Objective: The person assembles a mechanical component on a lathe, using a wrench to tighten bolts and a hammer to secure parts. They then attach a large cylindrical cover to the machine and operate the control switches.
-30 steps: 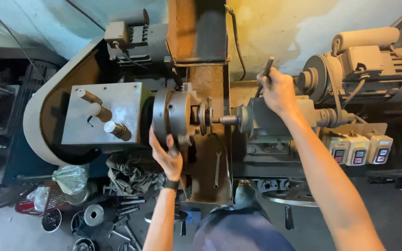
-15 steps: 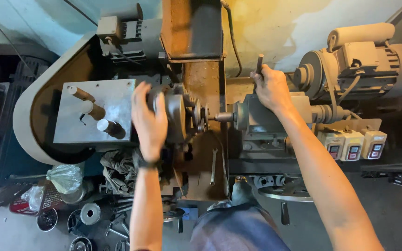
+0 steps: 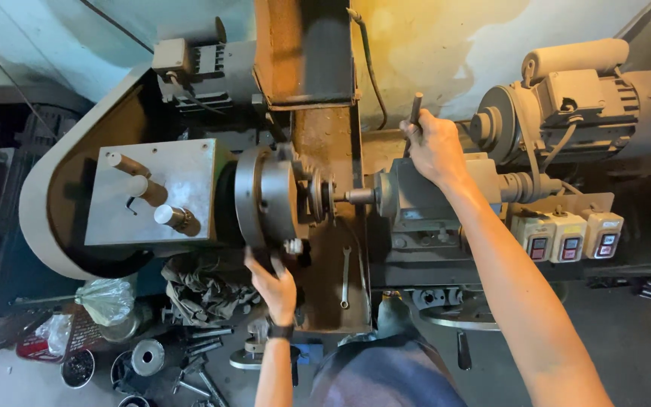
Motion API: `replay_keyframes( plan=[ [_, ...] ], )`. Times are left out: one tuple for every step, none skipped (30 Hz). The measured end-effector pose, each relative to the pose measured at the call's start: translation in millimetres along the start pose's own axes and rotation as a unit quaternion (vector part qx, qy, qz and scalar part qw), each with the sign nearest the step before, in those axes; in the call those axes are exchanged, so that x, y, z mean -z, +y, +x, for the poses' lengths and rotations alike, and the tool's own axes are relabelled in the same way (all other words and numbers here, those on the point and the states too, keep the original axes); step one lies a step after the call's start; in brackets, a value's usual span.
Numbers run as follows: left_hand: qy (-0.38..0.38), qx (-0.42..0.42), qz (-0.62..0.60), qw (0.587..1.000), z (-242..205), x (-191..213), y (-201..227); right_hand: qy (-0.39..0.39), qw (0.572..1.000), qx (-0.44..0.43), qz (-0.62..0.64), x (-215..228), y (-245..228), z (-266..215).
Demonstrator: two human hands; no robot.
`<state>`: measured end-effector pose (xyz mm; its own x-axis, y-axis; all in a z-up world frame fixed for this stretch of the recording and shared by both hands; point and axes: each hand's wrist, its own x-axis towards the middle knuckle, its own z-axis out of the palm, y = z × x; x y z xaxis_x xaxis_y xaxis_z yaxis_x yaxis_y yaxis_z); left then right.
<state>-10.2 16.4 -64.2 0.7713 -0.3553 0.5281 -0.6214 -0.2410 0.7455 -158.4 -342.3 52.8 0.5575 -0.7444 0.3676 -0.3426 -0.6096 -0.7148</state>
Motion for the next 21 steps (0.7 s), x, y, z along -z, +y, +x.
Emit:
replay_keyframes(
  plan=[
    [0.001, -0.001, 0.0, 1.0, -8.3, 0.8, -3.7, 0.001, 1.0, 0.001, 0.0, 0.0, -1.3, 0.5],
    [-0.043, 0.078, -0.002, 0.996, -17.3, 0.9, -6.8, 0.003, 1.0, -0.003, 0.007, 1.2, -2.1, 0.5],
    [-0.088, 0.155, -0.005, 0.984, -26.5, 1.0, -10.0, 0.005, 1.0, -0.007, 0.013, 2.2, -2.9, 0.5],
    [-0.088, 0.156, -0.006, 0.984, -11.2, 3.6, 8.7, 0.004, 1.0, -0.007, 0.013, 2.5, 0.4, 1.9],
    [-0.023, 0.069, -0.015, 0.997, 3.8, 6.5, 26.9, 0.026, 0.999, 0.001, 0.036, 2.4, 3.5, 2.8],
    [0.041, -0.017, -0.022, 0.999, 15.4, 12.2, 45.5, 0.045, 0.997, 0.009, 0.059, 1.4, 6.3, 0.5],
    [0.04, -0.014, -0.021, 0.999, 44.2, 11.2, 56.7, 0.042, 0.997, 0.007, 0.059, 5.6, -6.2, -7.4],
    [0.06, -0.068, -0.069, 0.994, 70.7, 10.4, 67.6, 0.092, 0.988, 0.019, 0.122, 10.0, -18.5, -16.2],
    [0.077, -0.121, -0.117, 0.983, 97.8, 9.3, 77.4, 0.142, 0.972, 0.03, 0.185, 13.9, -30.7, -24.6],
    [0.077, -0.117, -0.115, 0.983, 125.0, 6.5, 81.7, 0.138, 0.973, 0.029, 0.185, 17.9, -47.1, -48.7],
    [-0.001, -0.125, -0.056, 0.991, 152.6, 3.0, 85.2, 0.176, 0.962, 0.045, 0.205, 22.0, -63.2, -72.3],
    [-0.079, -0.133, 0.003, 0.988, 180.5, -0.4, 87.6, 0.214, 0.949, 0.06, 0.225, 25.5, -79.1, -95.7],
    [-0.08, -0.13, 0.005, 0.988, 195.9, -12.5, 83.9, 0.21, 0.949, 0.058, 0.226, 12.5, -78.8, -129.3],
    [-0.165, -0.07, 0.08, 0.981, 211.3, -25.8, 80.2, 0.142, 0.961, 0.074, 0.224, 0.3, -78.8, -164.1],
    [-0.247, -0.01, 0.153, 0.957, 226.7, -39.2, 76.6, 0.073, 0.968, 0.091, 0.222, -11.4, -79.3, -198.7],
    [-0.247, -0.006, 0.155, 0.957, 227.2, -45.7, 73.7, 0.069, 0.968, 0.09, 0.223, -28.7, -70.9, -220.5],
    [-0.249, 0.031, 0.222, 0.942, 228.0, -51.9, 71.2, -0.046, 0.96, 0.038, 0.273, -45.3, -63.0, -242.4],
    [-0.25, 0.065, 0.288, 0.922, 230.7, -58.7, 69.2, -0.159, 0.934, -0.014, 0.319, -62.9, -55.9, -263.8],
    [-0.25, 0.066, 0.289, 0.922, 229.7, -55.7, 70.8, -0.159, 0.934, -0.015, 0.32, -68.3, -59.2, -262.1],
    [-0.242, 0.072, 0.279, 0.926, 228.3, -52.7, 72.7, -0.214, 0.956, 0.026, 0.198, -72.7, -62.3, -260.2],
    [-0.233, 0.078, 0.269, 0.931, 227.0, -49.2, 74.9, -0.265, 0.959, 0.066, 0.073, -77.0, -65.9, -258.5]
  ],
)
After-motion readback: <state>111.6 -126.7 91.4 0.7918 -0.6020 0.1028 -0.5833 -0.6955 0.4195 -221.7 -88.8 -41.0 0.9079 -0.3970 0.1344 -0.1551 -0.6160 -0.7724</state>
